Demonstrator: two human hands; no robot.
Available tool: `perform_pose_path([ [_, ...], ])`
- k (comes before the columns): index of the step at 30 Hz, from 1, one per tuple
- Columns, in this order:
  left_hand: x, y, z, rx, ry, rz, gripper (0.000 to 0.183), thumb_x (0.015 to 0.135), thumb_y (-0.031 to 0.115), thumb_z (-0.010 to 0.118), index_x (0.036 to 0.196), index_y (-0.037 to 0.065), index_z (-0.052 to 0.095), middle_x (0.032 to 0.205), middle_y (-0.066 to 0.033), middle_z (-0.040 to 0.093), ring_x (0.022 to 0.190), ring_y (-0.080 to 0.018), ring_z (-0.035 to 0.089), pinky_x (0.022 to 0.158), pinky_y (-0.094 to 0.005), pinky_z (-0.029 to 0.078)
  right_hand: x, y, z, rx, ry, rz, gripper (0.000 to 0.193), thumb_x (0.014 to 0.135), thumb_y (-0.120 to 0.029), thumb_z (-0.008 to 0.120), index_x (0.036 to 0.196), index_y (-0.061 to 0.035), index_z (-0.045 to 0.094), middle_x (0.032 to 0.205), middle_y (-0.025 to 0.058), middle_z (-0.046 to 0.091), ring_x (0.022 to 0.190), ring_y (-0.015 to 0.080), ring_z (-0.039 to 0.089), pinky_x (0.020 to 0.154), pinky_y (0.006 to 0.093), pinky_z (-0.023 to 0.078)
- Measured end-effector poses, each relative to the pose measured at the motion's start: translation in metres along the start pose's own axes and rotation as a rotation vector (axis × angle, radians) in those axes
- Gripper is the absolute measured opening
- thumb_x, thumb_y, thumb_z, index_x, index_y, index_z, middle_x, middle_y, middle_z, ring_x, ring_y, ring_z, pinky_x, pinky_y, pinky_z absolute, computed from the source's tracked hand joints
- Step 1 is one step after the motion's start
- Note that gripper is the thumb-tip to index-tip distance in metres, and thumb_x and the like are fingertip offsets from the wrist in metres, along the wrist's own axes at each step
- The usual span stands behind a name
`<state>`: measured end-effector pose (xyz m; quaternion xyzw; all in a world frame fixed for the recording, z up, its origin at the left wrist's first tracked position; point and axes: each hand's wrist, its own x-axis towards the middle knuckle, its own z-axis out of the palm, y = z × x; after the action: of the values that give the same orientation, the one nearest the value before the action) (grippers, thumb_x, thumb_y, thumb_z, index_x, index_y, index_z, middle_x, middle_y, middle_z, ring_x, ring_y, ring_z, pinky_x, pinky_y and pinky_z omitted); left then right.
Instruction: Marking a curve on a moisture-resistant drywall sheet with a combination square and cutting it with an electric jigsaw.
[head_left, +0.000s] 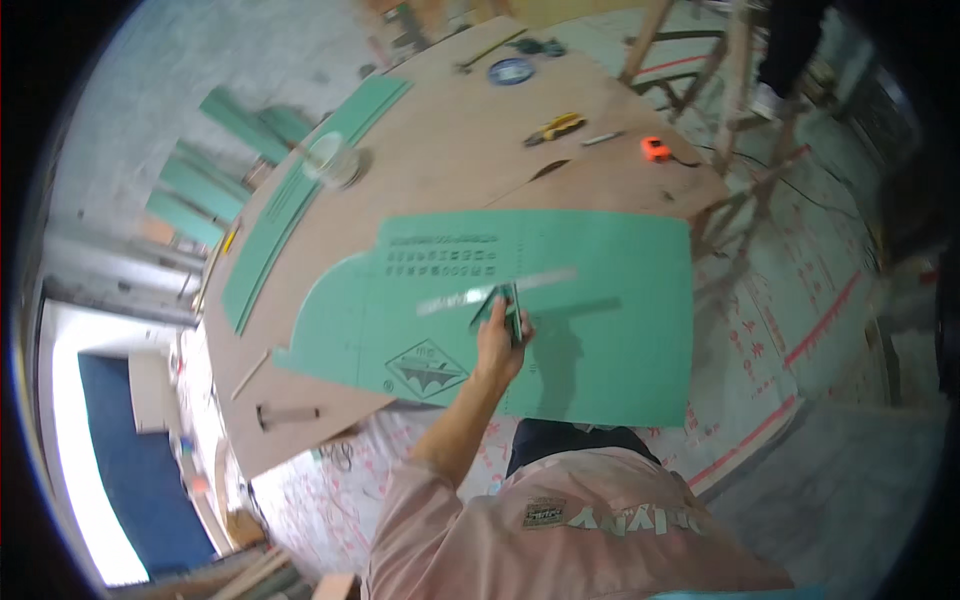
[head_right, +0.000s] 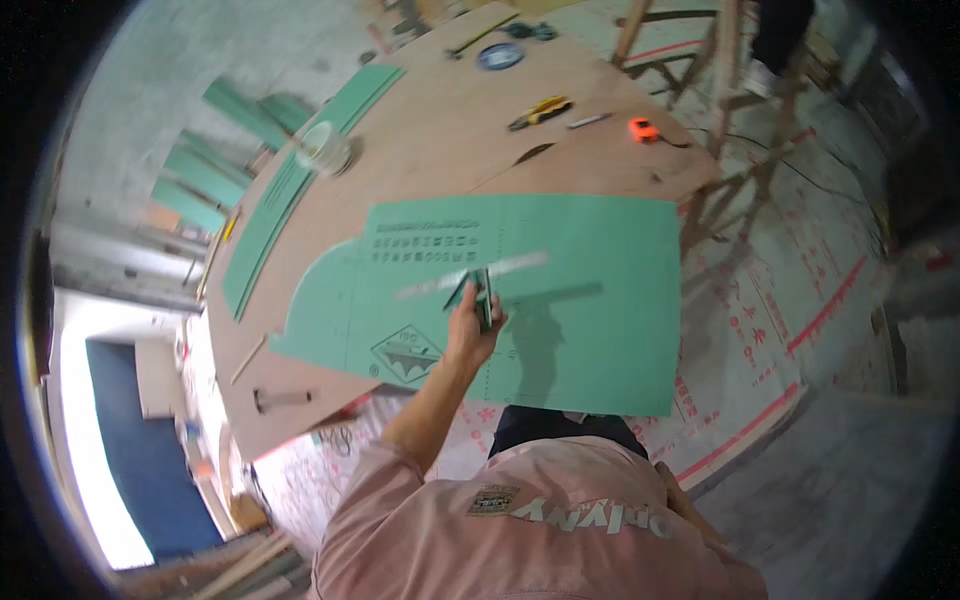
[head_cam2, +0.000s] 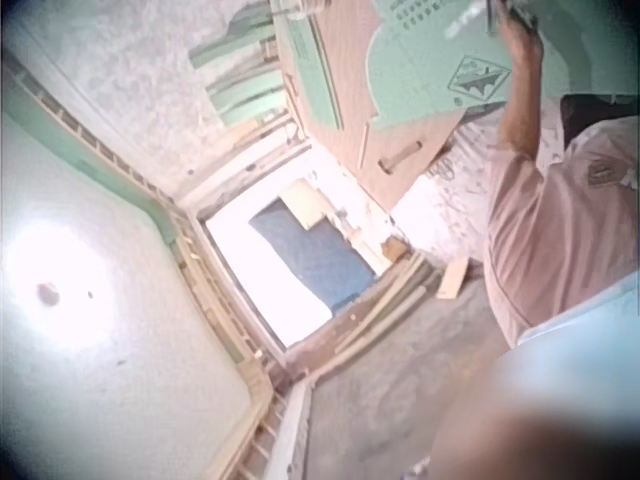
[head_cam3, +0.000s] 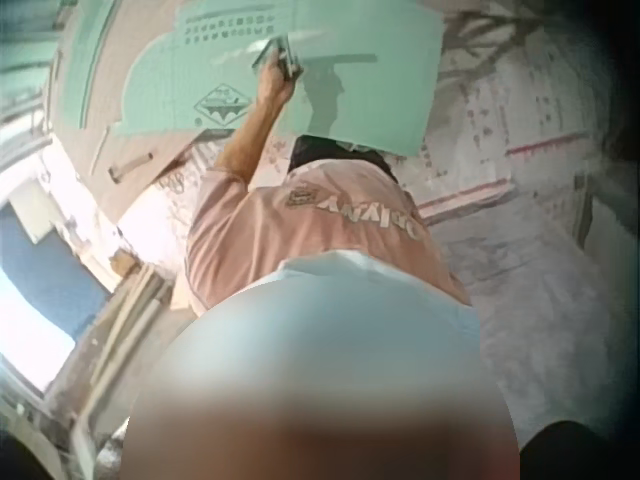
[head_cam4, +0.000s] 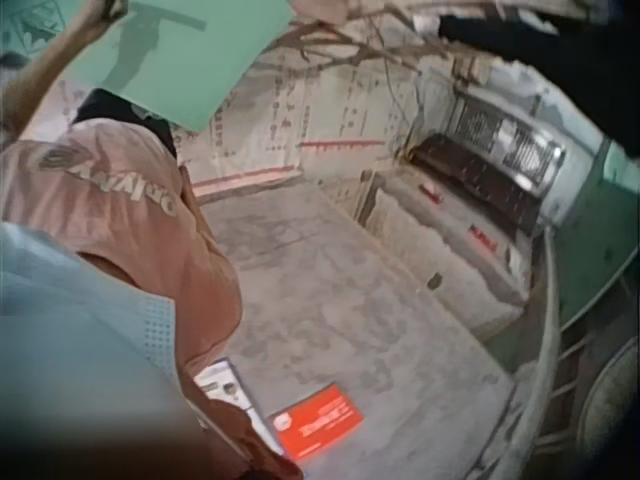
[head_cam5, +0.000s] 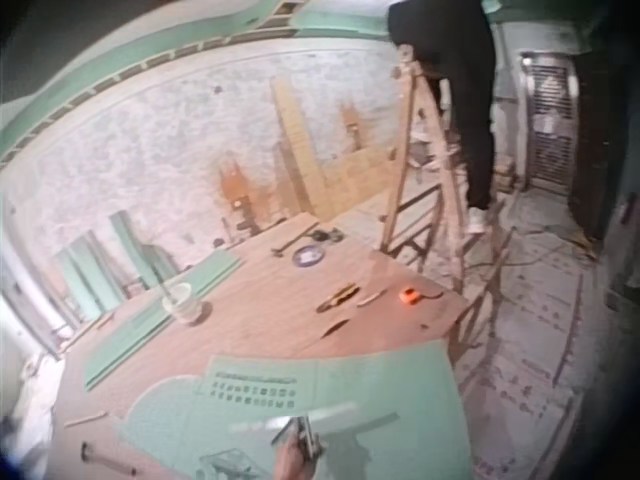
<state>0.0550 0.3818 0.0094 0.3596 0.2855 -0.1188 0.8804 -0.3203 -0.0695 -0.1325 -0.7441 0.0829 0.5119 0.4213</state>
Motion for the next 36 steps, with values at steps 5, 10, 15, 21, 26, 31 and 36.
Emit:
perform_pose_path([
  [5, 0.105, 0.075, -0.008, -0.058, -0.075, 0.082, 0.013, 0.101, 0.02, 0.052, 0.102, 0.007, 0.054, 0.086, -0.0073, 0.06, 0.068, -0.0172, 0.053, 0.069, -0.0366, 0.046, 0.024, 0.0, -0.013, -0.034, -0.069, 0.037, 0.031, 0.079, -0.008, 0.071, 0.109, -0.0019, 0.065, 0.082, 0.0118, 0.068, 0.067, 0.0188, 0.063, 0.052, 0.0365, 0.047],
  [10, 0.223, 0.153, -0.014, -0.003, -0.009, 0.153, 0.019, 0.1, 0.022, 0.051, 0.095, 0.005, 0.057, 0.087, -0.0075, 0.061, 0.07, -0.0184, 0.056, 0.065, -0.0354, 0.046, 0.038, -0.015, 0.013, 0.037, -0.019, 0.13, 0.034, 0.079, -0.01, 0.073, 0.111, -0.0025, 0.065, 0.085, 0.0122, 0.069, 0.071, 0.0201, 0.064, 0.056, 0.0371, 0.05],
  [15, 0.338, 0.208, -0.053, 0.244, 0.293, 0.34, 0.026, 0.1, 0.03, 0.052, 0.087, 0.008, 0.057, 0.067, -0.0062, 0.057, 0.051, -0.0167, 0.05, 0.042, -0.0298, 0.036, 0.012, -0.023, 0.054, 0.181, 0.12, 0.298, 0.036, 0.079, -0.012, 0.074, 0.113, -0.0031, 0.066, 0.088, 0.0127, 0.069, 0.074, 0.0214, 0.066, 0.06, 0.0377, 0.052],
  [21, 0.418, 0.241, -0.083, 0.025, 0.152, 0.165, 0.026, 0.101, 0.028, 0.054, 0.084, 0.009, 0.053, 0.065, -0.0047, 0.051, 0.05, -0.0152, 0.046, 0.041, -0.0293, 0.032, -0.018, -0.038, 0.121, 0.374, 0.256, 0.486, 0.04, 0.079, -0.015, 0.076, 0.115, -0.0038, 0.066, 0.092, 0.0132, 0.07, 0.078, 0.023, 0.067, 0.064, 0.0385, 0.055],
  [26, 0.438, 0.256, -0.089, 0.143, 0.115, 0.122, 0.027, 0.103, 0.028, 0.05, 0.088, 0.006, 0.053, 0.067, -0.0071, 0.05, 0.054, -0.0186, 0.049, 0.043, -0.0308, 0.035, -0.013, -0.109, 0.136, 0.395, 0.372, 0.608, 0.039, 0.081, -0.013, 0.073, 0.116, -0.0022, 0.061, 0.09, 0.0147, 0.07, 0.073, 0.0235, 0.068, 0.062, 0.0382, 0.055],
  [31, 0.391, 0.285, -0.081, 0.959, 0.326, 0.265, 0.046, 0.097, 0.046, 0.051, 0.082, 0.003, 0.06, 0.06, -0.0082, 0.051, 0.051, -0.0201, 0.051, 0.044, -0.0356, 0.039, -0.009, -0.108, 0.082, 0.456, 0.771, 0.383, 0.032, 0.088, -0.019, 0.066, 0.111, 0.0006, 0.056, 0.095, 0.0182, 0.067, 0.075, 0.0229, 0.066, 0.062, 0.0382, 0.052],
  [36, 0.287, 0.241, -0.132, 1.506, 0.35, 0.604, 0.054, 0.094, 0.042, 0.056, 0.081, -0.01, 0.064, 0.07, -0.0172, 0.064, 0.064, -0.0242, 0.06, 0.062, -0.0415, 0.047, 0.043, -0.122, -0.025, 0.272, 1.003, 0.251, 0.037, 0.096, -0.029, 0.058, 0.118, 0.0007, 0.056, 0.105, 0.0145, 0.063, 0.095, 0.0238, 0.06, 0.086, 0.0351, 0.048],
])
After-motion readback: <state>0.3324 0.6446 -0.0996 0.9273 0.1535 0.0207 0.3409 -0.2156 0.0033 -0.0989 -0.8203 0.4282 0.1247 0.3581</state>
